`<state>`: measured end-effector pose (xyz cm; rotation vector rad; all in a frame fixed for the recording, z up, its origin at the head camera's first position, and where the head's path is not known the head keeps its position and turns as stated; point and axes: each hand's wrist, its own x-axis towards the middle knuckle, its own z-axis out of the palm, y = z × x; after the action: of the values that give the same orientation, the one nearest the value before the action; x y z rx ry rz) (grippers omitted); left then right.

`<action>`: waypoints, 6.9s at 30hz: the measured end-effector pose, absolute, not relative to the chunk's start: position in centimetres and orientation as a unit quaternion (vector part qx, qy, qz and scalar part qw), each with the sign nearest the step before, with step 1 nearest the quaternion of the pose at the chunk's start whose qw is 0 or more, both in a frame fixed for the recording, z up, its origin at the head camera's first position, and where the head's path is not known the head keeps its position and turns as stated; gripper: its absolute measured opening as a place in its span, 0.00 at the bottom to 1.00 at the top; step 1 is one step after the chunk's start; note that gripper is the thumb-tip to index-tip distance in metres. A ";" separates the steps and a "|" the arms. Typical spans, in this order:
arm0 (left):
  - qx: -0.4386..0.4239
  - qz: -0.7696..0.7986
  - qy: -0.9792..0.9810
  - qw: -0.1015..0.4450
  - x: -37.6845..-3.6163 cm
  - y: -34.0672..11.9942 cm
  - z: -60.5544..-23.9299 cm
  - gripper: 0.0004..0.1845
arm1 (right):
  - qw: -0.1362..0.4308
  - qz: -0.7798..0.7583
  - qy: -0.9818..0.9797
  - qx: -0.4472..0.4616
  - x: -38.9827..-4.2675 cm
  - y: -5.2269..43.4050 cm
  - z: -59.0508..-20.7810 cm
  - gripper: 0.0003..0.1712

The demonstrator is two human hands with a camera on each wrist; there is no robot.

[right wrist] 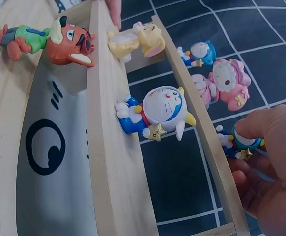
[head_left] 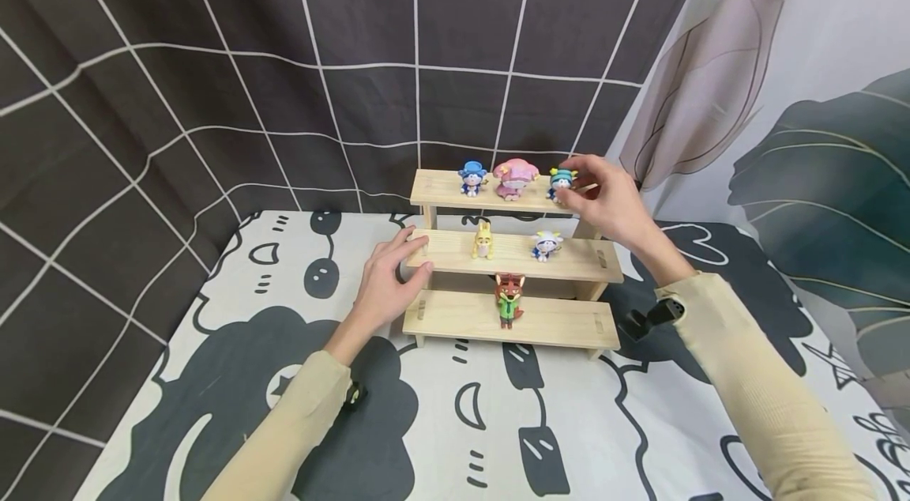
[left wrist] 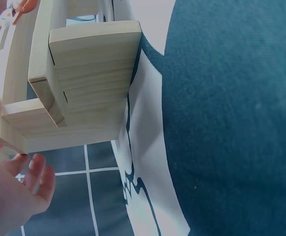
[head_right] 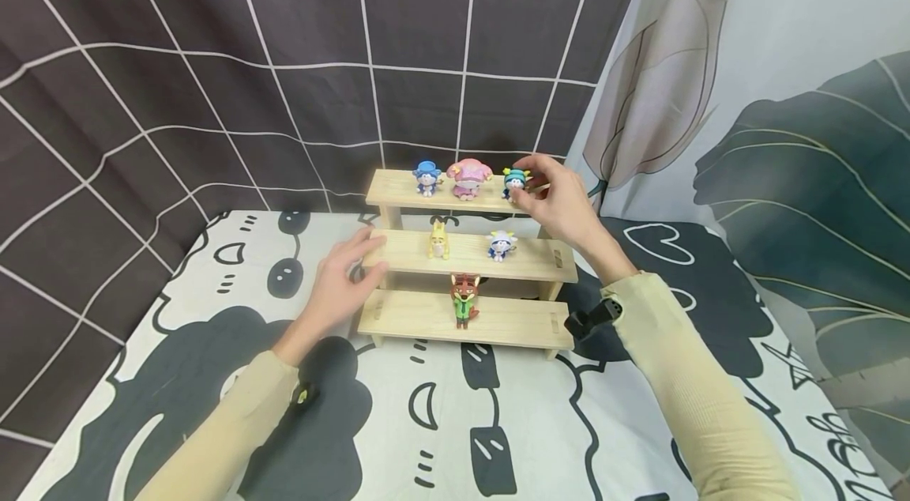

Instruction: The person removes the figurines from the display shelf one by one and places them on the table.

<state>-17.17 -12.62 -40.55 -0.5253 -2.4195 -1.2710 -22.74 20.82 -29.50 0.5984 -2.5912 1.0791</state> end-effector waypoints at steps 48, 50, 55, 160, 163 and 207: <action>-0.189 -0.451 -0.853 0.182 -17.3 -12.8 -40.8 0.22 | 0.132 0.381 -0.889 0.215 -20.5 20.3 -29.3 0.19; -0.190 -0.451 -0.853 0.182 -17.3 -12.8 -40.8 0.22 | 0.132 0.381 -0.889 0.216 -20.4 20.2 -29.3 0.19; -0.192 -0.451 -0.852 0.185 -17.3 -12.7 -40.8 0.22 | 0.129 0.380 -0.889 0.220 -20.1 20.2 -29.3 0.18; -0.188 -0.454 -0.850 0.191 -17.3 -12.7 -40.6 0.21 | 0.037 0.448 -0.831 0.328 -14.7 14.8 -34.1 0.17; -0.191 -0.455 -0.848 0.193 -17.3 -12.7 -40.6 0.22 | 0.037 0.447 -0.831 0.328 -14.4 14.6 -34.4 0.17; -0.181 -0.456 -0.851 0.187 -17.1 -12.6 -40.7 0.22 | 0.025 0.461 -0.796 0.390 -10.4 11.1 -37.3 0.19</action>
<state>-17.10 -12.59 -40.70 -0.5088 -2.3951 -1.2850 -10.44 11.10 -37.35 1.2065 -2.4636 1.4271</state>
